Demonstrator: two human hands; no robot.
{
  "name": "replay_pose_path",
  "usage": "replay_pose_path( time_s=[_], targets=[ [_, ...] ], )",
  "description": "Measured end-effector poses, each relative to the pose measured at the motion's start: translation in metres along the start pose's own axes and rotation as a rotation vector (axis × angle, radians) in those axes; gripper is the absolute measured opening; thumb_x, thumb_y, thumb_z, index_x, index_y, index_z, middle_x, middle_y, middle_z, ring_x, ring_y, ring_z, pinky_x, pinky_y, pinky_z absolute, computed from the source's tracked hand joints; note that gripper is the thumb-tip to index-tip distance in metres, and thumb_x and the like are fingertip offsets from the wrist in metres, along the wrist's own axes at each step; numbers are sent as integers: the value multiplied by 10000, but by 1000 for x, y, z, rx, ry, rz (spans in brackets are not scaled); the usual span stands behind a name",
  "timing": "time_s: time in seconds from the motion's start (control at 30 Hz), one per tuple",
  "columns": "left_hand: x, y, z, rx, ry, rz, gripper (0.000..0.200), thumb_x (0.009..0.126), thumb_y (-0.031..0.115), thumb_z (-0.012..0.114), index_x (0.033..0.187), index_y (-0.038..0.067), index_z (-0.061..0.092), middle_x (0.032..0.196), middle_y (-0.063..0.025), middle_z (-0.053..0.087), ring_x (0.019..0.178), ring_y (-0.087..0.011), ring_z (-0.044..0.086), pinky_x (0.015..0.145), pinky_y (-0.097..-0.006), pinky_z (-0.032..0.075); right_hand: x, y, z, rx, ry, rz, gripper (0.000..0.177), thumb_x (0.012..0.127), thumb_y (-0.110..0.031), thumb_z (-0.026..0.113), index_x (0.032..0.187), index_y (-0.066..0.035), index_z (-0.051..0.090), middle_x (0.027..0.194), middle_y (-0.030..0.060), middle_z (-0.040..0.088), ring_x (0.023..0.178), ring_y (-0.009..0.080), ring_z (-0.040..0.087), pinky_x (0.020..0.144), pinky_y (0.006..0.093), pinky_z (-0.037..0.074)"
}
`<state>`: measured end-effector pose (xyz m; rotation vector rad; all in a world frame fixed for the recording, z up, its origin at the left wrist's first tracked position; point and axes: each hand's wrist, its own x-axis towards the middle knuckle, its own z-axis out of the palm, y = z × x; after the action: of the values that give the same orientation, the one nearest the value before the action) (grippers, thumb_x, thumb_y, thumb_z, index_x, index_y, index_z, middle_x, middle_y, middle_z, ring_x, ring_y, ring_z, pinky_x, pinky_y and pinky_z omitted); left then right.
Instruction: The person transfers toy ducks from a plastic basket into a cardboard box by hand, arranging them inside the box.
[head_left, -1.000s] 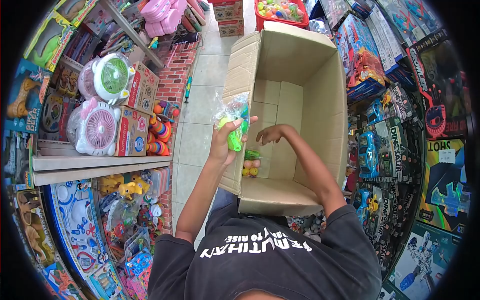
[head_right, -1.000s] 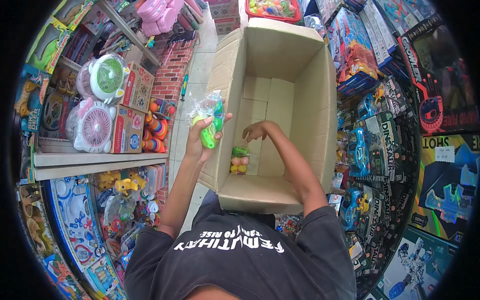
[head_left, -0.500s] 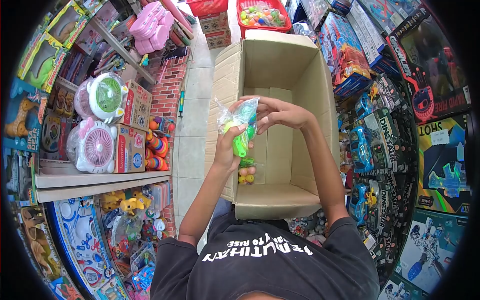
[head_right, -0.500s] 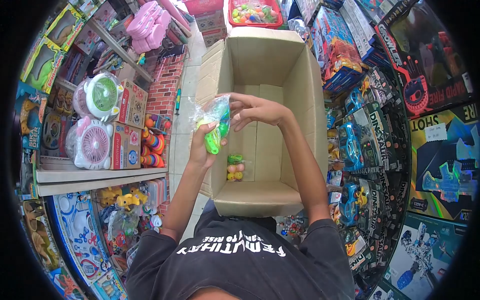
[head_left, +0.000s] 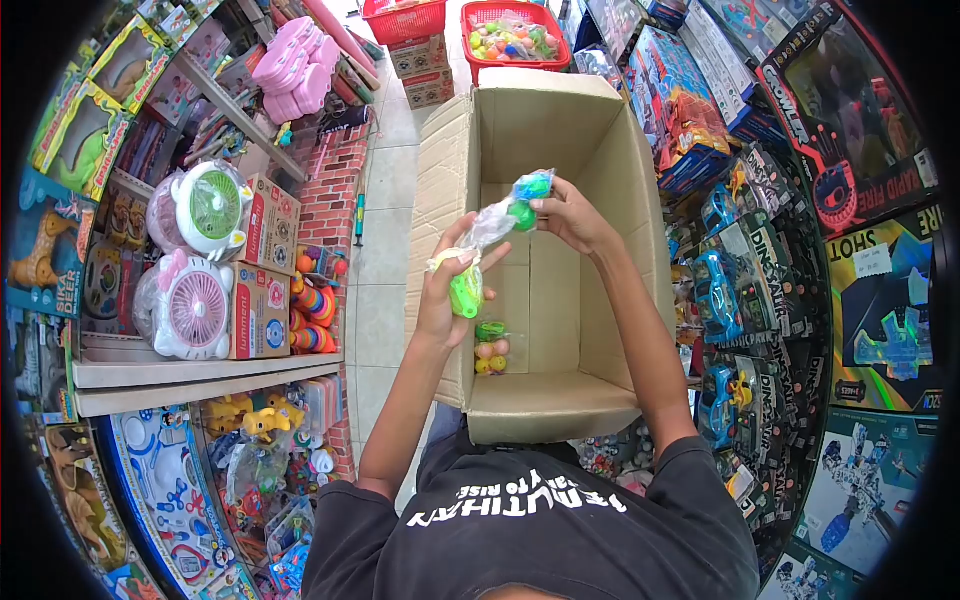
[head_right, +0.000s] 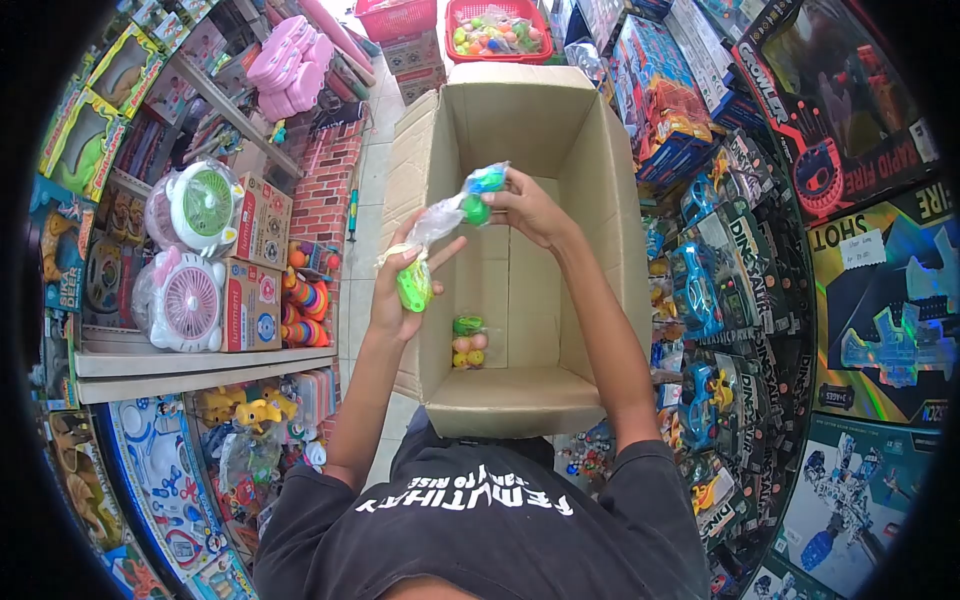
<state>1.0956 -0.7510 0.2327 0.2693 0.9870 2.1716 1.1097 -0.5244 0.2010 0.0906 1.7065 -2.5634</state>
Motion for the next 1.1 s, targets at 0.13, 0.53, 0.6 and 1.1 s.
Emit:
replay_pose_path(
  time_s=[0.13,0.53,0.6,1.1],
  targets=[
    [0,1,-10,-29,22,13,583,797,258,523,1318,101,317,1251,-153,463,1086,-278,532,519,-194,489,4,35,-36,88,-13,141,420,831,-154,561,1214,-61,416,1125,80,516,998,195,547,850,401,491],
    [5,-2,-18,0,108,14,473,812,238,505,1246,102,376,1153,-138,538,943,-207,599,513,-193,455,-10,239,-50,-1324,-329,527,406,721,-195,605,1115,-111,553,1051,198,573,960,360,570,772,406,491],
    [4,-2,-17,1,96,1,471,812,237,505,1244,102,376,1141,-134,544,929,-201,600,515,-193,453,-16,266,-42,-1327,-352,515,417,725,-175,604,1131,-102,541,1076,193,560,976,358,565,802,402,481],
    [4,-7,-23,-40,157,32,457,828,243,513,1240,104,374,1081,-115,564,851,-172,601,532,-215,445,-25,256,-16,-1556,-168,487,379,735,-123,618,1103,-107,531,1067,184,505,970,336,546,836,414,473]
  ],
)
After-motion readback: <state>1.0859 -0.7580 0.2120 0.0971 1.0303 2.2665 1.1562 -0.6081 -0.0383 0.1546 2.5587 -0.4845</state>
